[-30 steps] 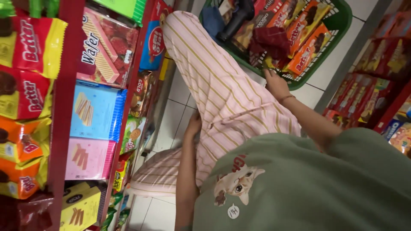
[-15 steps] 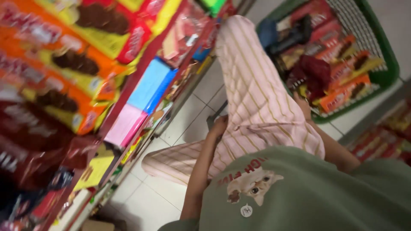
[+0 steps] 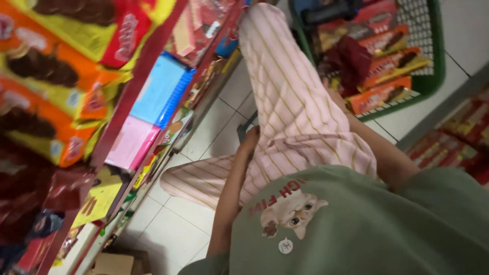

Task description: Clean grocery shelves and organize snacks using a blue and red cloth.

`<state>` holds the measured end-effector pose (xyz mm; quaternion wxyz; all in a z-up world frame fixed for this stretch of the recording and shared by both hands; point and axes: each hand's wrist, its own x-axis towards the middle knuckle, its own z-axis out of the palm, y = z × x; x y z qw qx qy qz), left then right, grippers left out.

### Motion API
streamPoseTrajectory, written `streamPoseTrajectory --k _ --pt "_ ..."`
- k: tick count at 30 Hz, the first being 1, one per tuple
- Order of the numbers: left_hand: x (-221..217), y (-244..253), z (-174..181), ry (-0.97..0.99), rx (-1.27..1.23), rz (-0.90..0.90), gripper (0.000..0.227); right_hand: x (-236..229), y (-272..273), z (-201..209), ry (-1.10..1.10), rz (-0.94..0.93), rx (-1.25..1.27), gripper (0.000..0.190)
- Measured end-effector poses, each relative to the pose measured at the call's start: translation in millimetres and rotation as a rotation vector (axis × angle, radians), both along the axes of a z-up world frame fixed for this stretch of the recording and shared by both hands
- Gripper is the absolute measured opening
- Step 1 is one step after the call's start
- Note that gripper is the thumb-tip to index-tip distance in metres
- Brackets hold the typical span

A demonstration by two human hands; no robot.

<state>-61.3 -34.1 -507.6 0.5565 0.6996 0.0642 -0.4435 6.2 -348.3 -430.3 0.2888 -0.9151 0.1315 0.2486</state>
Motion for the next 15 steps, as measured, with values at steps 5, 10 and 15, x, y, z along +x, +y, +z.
streamPoseTrajectory --k 5,10,15 --pt "-2.2 15.0 -21.5 -0.092 -0.059 -0.108 0.067 -6.4 -38.0 -19.2 -0.007 -0.043 0.032 0.061" --pt "8.1 19.9 -14.5 -0.156 -0.040 -0.205 0.073 -16.5 -83.5 -5.2 -0.299 -0.032 0.102 0.056" --pt "3.4 29.5 -39.2 -0.194 0.167 -0.182 0.053 -6.1 -132.0 20.1 -0.353 -0.021 -0.388 0.061"
